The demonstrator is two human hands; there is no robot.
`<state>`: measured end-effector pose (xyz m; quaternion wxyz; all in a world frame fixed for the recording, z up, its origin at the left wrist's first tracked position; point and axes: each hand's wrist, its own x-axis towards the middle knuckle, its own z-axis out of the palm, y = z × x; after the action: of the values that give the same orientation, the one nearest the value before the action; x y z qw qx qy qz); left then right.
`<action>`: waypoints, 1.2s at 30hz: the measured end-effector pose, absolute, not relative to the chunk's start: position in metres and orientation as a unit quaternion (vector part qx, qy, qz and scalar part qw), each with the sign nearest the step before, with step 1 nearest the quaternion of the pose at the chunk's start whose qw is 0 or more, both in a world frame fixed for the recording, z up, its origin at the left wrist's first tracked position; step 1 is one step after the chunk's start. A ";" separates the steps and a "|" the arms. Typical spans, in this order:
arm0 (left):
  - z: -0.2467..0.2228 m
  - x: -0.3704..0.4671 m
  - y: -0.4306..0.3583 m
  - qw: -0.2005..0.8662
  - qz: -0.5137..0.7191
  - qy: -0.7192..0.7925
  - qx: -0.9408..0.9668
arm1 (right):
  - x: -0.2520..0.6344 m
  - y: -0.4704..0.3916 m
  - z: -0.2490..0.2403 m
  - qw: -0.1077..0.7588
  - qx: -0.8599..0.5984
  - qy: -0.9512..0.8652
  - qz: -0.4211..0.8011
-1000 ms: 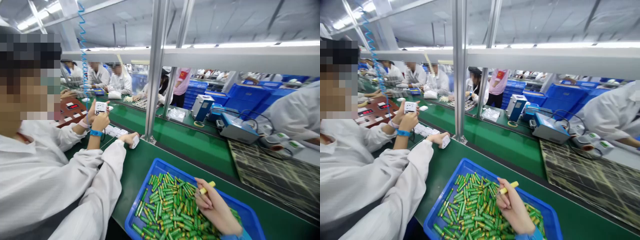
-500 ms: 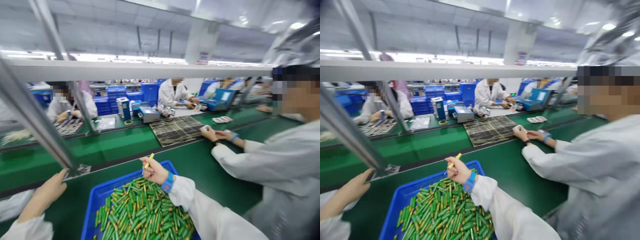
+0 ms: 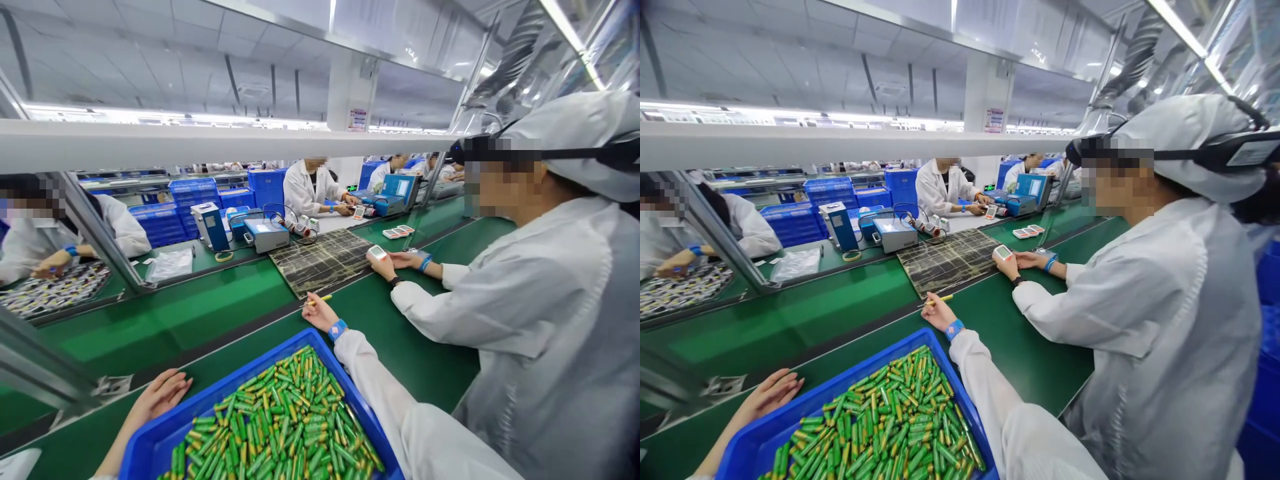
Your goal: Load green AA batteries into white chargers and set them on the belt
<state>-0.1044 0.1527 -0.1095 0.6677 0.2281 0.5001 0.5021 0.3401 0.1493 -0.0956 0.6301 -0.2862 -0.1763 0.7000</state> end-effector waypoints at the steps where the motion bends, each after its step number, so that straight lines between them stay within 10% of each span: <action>1: -0.108 -0.105 0.152 0.667 0.501 0.504 0.224 | 0.337 0.152 -0.101 0.629 -0.289 -0.178 0.700; 36: -0.117 -0.110 0.136 0.725 0.463 0.406 0.308 | 0.329 0.154 -0.113 0.607 -0.288 -0.185 0.717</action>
<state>-0.1095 0.1363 -0.1173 0.7253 0.3077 0.4063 0.4627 0.3287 0.1539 -0.1133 0.6075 -0.2882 -0.1846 0.7169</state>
